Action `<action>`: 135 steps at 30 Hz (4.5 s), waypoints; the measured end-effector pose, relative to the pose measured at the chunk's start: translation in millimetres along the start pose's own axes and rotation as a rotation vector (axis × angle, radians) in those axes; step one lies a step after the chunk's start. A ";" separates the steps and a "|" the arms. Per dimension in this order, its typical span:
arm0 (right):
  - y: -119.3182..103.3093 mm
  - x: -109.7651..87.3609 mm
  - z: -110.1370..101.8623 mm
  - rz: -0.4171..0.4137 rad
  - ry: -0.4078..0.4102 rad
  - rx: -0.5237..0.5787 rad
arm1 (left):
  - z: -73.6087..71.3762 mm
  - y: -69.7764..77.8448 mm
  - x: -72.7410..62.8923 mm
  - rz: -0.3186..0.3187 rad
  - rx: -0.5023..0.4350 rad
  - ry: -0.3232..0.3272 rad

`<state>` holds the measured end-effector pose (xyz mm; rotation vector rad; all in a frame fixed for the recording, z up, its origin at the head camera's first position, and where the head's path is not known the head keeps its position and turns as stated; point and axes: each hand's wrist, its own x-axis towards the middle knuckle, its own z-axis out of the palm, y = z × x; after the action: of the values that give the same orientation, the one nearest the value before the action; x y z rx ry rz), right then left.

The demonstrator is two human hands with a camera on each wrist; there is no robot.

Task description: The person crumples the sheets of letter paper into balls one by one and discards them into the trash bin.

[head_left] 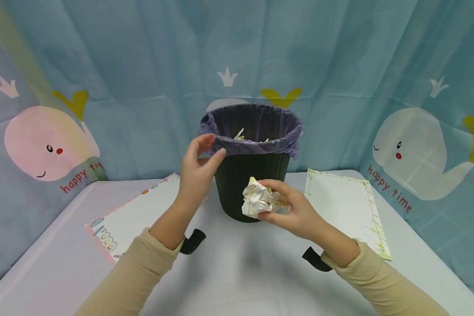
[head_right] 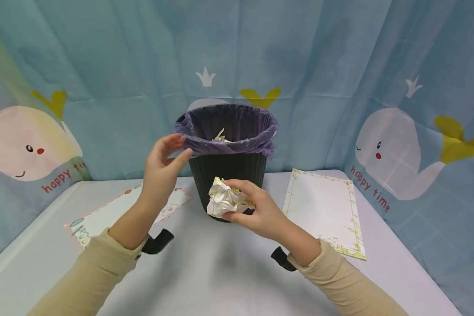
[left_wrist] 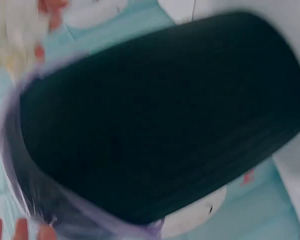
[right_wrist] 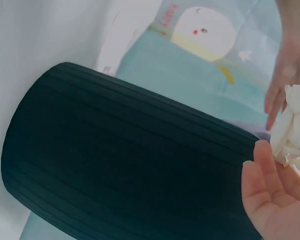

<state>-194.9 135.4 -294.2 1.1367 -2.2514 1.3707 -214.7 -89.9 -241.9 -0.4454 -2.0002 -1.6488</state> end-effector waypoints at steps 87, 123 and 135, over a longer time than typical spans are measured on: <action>7.0 147.7 -108.3 0.322 0.189 -0.254 | 3.1 -29.9 71.8 -0.331 -0.261 0.049; 69.5 -10.1 -122.2 0.491 -0.038 -0.329 | -77.9 -59.9 9.9 -0.298 -0.055 -0.108; 44.8 -7.5 -54.7 0.144 0.101 -0.280 | -143.5 -82.0 -38.6 -0.376 0.199 -0.140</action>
<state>-231.9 196.0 -298.5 0.8101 -2.3955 1.0883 -203.2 -244.6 -310.7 -0.1172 -2.4414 -1.6404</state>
